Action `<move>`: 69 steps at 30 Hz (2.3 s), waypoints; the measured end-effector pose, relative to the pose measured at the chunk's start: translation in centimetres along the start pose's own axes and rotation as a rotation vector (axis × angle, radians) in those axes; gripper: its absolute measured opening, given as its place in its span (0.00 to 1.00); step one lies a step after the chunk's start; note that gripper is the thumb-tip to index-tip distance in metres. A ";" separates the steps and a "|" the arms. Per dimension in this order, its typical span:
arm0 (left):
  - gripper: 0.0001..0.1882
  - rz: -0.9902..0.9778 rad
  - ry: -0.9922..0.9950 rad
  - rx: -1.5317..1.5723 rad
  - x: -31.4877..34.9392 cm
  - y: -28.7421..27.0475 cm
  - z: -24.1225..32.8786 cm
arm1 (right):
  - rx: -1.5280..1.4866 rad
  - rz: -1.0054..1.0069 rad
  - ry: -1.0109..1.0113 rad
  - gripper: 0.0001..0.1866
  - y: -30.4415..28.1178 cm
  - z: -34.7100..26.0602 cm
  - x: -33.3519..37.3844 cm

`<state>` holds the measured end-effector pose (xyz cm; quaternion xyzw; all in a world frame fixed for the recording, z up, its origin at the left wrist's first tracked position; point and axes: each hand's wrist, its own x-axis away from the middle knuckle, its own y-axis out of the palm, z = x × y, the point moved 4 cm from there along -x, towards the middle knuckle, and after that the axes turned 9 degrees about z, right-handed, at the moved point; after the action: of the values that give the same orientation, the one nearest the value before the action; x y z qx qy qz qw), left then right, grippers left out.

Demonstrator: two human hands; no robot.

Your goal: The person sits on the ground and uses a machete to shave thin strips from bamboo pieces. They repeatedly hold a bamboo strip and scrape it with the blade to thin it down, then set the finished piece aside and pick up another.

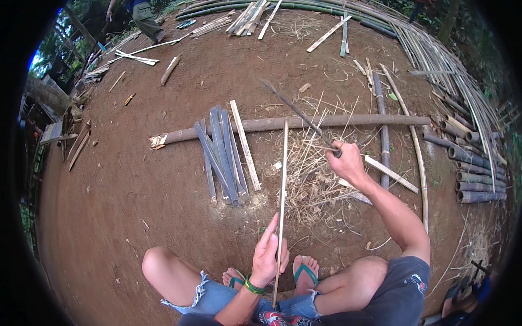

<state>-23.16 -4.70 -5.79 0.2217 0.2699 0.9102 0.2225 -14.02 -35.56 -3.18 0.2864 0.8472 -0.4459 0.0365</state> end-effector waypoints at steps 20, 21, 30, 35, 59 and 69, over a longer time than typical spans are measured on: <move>0.30 -0.065 0.041 -0.119 1.4 0.3 -1.7 | 0.060 -0.074 0.023 0.09 1.4 1.8 -3.2; 0.31 -0.098 0.043 -0.083 1.4 0.6 -1.7 | 0.013 0.103 -0.026 0.11 0.2 2.3 -3.8; 0.37 -0.017 0.080 -0.053 -0.2 -0.2 -0.8 | -0.950 -0.270 0.306 0.12 1.7 -6.4 2.0; 0.39 0.004 0.083 -0.141 -0.5 -0.4 -0.9 | -0.834 -0.379 0.249 0.12 2.6 -8.2 3.9; 0.10 0.011 -0.182 0.416 -1.6 -2.1 -0.3 | -0.170 -0.420 -0.362 0.10 2.5 -9.6 8.8; 0.31 0.077 -0.133 -0.010 -0.6 -1.7 -0.5 | -0.070 -0.469 -0.652 0.12 3.5 -9.4 12.0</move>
<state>-22.48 -3.93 -7.34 0.2907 0.2414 0.9027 0.2060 -20.41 -21.35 -3.92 -0.0723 0.8484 -0.4804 0.2103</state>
